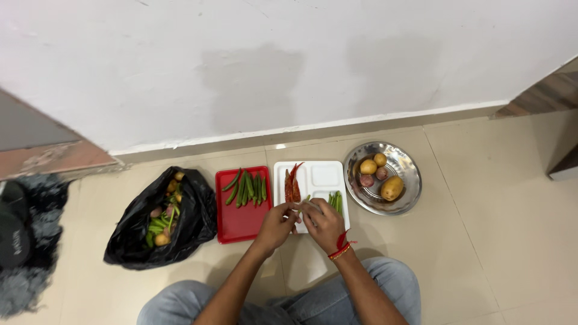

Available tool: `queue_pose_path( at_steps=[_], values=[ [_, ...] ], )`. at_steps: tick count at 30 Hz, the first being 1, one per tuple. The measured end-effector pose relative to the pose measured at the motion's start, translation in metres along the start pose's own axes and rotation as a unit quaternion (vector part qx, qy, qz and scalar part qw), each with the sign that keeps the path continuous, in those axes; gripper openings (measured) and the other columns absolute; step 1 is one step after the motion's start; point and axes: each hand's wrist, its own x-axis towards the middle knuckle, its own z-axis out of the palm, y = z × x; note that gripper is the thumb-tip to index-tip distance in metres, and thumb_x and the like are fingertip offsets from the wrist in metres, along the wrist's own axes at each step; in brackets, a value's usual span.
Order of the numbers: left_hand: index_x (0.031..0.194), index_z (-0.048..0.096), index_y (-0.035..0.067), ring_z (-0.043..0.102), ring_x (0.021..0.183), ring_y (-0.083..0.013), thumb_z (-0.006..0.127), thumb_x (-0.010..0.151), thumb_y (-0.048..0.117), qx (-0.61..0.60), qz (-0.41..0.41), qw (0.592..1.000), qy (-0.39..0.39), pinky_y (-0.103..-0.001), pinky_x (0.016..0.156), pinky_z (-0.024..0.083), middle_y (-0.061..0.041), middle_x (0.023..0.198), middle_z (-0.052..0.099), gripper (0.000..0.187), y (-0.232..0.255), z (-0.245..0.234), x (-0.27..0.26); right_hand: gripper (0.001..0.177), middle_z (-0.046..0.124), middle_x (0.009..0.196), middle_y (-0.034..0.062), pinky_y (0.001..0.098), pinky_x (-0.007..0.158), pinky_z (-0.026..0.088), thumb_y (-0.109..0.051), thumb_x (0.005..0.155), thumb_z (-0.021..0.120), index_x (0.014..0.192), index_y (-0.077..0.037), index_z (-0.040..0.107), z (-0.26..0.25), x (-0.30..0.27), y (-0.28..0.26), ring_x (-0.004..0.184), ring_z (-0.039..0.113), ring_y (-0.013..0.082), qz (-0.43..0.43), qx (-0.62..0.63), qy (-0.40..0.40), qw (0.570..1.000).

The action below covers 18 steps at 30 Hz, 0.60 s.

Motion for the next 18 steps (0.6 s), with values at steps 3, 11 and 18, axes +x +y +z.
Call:
queue_pose_path(
  at_steps=[3, 11, 18],
  values=[
    [0.125, 0.067, -0.002, 0.060, 0.065, -0.0123, 0.055, 0.099, 0.009, 0.015, -0.025, 0.999, 0.025, -0.030, 0.059, 0.049, -0.005, 0.084, 0.067, 0.030, -0.004, 0.004, 0.003, 0.029, 0.071, 0.106, 0.0098, 0.0337, 0.071, 0.060, -0.001, 0.085, 0.071, 0.112, -0.010, 0.076, 0.004, 0.002, 0.002, 0.087, 0.074, 0.0237, 0.016, 0.050, -0.001, 0.999],
    [0.127, 0.070, 0.002, 0.059, 0.072, -0.0156, 0.056, 0.097, 0.012, 0.040, 0.026, 0.997, 0.055, -0.034, 0.068, 0.051, -0.008, 0.083, 0.070, 0.034, -0.009, 0.002, 0.003, 0.029, 0.073, 0.107, 0.0070, 0.0261, 0.060, 0.064, -0.001, 0.089, 0.068, 0.114, -0.013, 0.078, 0.029, -0.010, 0.028, 0.077, 0.076, 0.0156, 0.187, 0.129, -0.013, 0.974],
    [0.127, 0.069, 0.000, 0.066, 0.084, -0.0144, 0.053, 0.101, 0.011, 0.057, 0.127, 0.989, 0.046, -0.033, 0.076, 0.053, -0.007, 0.094, 0.071, 0.032, -0.015, -0.003, 0.006, 0.029, 0.071, 0.108, 0.0091, 0.0228, 0.065, 0.064, -0.001, 0.087, 0.071, 0.114, -0.011, 0.077, 0.032, -0.018, 0.025, 0.085, 0.074, 0.0148, 0.056, 0.106, 0.009, 0.993]
  ],
)
